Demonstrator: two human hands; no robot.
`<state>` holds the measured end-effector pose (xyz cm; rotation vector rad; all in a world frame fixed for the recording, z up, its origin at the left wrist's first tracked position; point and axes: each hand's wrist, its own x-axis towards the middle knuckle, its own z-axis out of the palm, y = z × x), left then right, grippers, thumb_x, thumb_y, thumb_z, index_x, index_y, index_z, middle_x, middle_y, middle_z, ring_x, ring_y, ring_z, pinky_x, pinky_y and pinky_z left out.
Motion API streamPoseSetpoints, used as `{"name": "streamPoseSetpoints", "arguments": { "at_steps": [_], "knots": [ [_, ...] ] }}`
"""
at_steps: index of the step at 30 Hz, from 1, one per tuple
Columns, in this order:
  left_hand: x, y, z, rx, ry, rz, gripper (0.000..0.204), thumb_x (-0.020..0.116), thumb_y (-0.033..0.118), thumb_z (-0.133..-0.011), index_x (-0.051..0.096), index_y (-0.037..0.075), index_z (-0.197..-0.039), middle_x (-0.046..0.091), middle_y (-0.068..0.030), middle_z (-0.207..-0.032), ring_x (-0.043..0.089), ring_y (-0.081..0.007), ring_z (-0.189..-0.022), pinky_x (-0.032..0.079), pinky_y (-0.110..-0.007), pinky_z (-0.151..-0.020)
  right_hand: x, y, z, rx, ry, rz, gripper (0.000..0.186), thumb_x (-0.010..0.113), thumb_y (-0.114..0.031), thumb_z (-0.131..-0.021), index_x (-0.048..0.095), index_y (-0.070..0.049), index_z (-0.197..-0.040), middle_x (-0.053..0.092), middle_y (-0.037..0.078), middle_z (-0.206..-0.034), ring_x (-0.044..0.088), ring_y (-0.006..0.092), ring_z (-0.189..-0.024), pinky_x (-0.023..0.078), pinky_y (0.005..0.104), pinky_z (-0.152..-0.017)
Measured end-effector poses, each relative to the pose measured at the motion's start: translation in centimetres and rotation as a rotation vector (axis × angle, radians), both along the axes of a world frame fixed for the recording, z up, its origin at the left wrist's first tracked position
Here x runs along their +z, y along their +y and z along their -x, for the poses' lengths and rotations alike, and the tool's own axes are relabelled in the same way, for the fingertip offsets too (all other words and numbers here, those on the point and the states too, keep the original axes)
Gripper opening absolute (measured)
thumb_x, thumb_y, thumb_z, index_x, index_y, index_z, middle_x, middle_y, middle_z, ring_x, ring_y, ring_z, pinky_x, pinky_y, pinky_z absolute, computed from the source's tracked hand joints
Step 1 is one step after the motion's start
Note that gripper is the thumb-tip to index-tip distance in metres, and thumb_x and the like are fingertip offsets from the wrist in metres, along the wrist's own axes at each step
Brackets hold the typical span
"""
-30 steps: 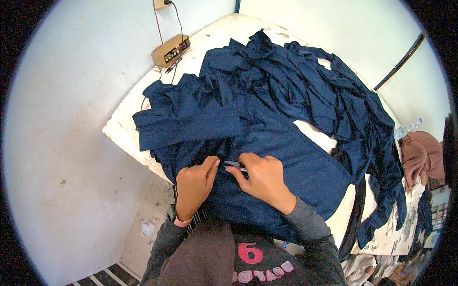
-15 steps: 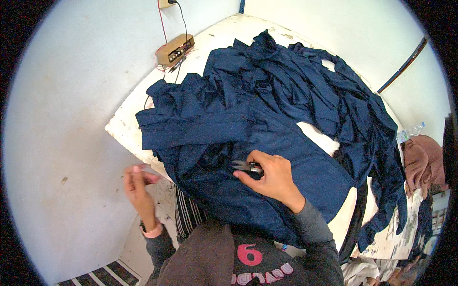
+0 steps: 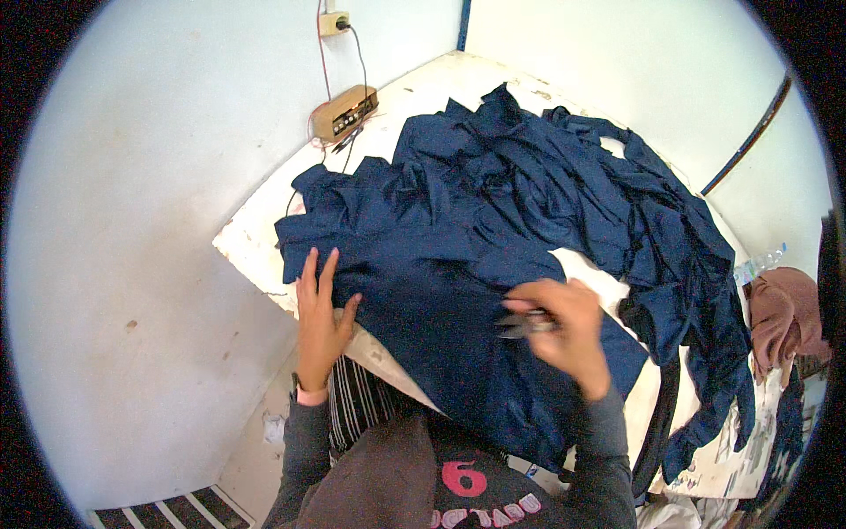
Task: The person uses a small blade to cut threads and seams on a dark blue garment laid on a white table. They repeatedly lift and reposition sections of the fabric to access different areas, then continue cutting along seams and edges.
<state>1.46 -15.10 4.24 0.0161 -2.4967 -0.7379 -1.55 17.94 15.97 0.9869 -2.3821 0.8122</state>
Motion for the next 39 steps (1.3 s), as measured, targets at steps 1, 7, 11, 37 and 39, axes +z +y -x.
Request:
{"name": "streamPoseSetpoints", "arguments": {
  "at_steps": [1,7,11,37,39],
  "knots": [
    [-0.1,0.0,1.3,0.043,0.026,0.033,0.068,0.071,0.026,-0.094,0.041,0.013,-0.155,0.032,-0.0206,-0.162,0.037,-0.0431,-0.144,0.028,-0.052,-0.120,2.3,1.4,-1.0,-0.063,0.054,-0.023,0.024,0.070,-0.011,-0.067,0.073,-0.016,-0.090,0.074,0.000,-0.081,0.066,0.0195,-0.063,0.039,0.0332,-0.057],
    [2.3,-0.2,6.8,0.022,0.326,-0.092,0.052,0.057,-0.013,-0.069,0.071,0.009,-0.114,0.067,-0.0116,-0.126,0.057,-0.0376,-0.126,0.039,-0.043,-0.113,6.3,13.6,-6.8,-0.641,0.603,0.280,0.012,0.071,0.005,-0.088,0.071,0.001,-0.100,0.074,0.013,-0.098,0.069,0.0209,-0.085,0.057,0.0337,-0.075],
    [2.1,-3.6,8.3,-0.255,0.095,-0.964,0.023,0.059,0.006,-0.092,0.070,0.005,-0.112,0.070,-0.0080,-0.119,0.060,-0.0184,-0.120,0.045,-0.033,-0.105,9.1,23.4,-12.2,-0.952,0.937,0.396,0.017,0.069,-0.004,-0.097,0.067,0.007,-0.110,0.072,0.016,-0.105,0.068,0.0234,-0.094,0.056,0.0332,-0.087],
    [9.6,6.8,11.7,-0.868,-0.212,0.036,0.028,0.080,0.015,-0.082,0.073,0.003,-0.107,0.074,-0.0135,-0.108,0.071,-0.0278,-0.103,0.054,-0.036,-0.091,1.8,9.2,0.2,-0.125,-0.296,-0.099,0.041,0.064,-0.003,-0.074,0.072,-0.012,-0.113,0.074,0.013,-0.110,0.070,0.0363,-0.103,0.056,0.0430,-0.089],
    [9.1,6.9,10.9,-0.781,-0.178,0.264,0.028,0.083,0.020,-0.079,0.074,0.004,-0.101,0.075,-0.0142,-0.100,0.072,-0.0305,-0.095,0.055,-0.037,-0.085,1.4,5.2,1.5,0.014,-0.353,-0.124,0.037,0.064,-0.003,-0.075,0.072,-0.011,-0.110,0.073,0.012,-0.112,0.070,0.0348,-0.105,0.057,0.0428,-0.087]
  ]
}}
